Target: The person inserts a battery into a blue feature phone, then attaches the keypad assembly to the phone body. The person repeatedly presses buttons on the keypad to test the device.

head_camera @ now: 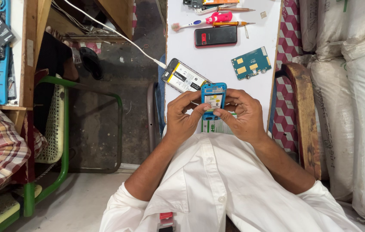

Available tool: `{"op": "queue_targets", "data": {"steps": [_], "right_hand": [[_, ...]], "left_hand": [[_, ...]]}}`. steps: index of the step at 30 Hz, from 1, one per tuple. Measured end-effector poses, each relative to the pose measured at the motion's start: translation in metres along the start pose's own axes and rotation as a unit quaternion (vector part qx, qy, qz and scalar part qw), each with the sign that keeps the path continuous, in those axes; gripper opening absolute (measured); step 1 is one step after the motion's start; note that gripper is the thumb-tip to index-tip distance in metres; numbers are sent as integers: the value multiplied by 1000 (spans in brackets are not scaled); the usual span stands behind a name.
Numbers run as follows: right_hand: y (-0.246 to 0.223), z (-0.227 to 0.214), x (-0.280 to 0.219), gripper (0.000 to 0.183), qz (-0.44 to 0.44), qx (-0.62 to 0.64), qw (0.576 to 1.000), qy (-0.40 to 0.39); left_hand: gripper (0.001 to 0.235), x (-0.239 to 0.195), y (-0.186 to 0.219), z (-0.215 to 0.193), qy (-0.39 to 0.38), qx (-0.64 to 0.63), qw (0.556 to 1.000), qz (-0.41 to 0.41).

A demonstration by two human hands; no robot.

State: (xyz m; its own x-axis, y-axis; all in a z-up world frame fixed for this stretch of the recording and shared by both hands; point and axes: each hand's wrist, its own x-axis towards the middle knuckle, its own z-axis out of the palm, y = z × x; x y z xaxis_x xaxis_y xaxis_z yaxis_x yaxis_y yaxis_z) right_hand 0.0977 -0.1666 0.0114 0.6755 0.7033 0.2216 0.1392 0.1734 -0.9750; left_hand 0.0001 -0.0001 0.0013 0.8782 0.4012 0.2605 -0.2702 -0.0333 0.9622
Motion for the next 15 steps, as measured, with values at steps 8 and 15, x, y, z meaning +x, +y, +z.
{"op": "queue_targets", "data": {"steps": [8,15], "right_hand": [[4,1,-3,43,23,-7,1000,5],[6,4,-6,49,36,-83,996,24]], "left_hand": [[21,0,6,3,30,26,999,-18],[17,-1,-5,4,48,11,998,-36]]}}
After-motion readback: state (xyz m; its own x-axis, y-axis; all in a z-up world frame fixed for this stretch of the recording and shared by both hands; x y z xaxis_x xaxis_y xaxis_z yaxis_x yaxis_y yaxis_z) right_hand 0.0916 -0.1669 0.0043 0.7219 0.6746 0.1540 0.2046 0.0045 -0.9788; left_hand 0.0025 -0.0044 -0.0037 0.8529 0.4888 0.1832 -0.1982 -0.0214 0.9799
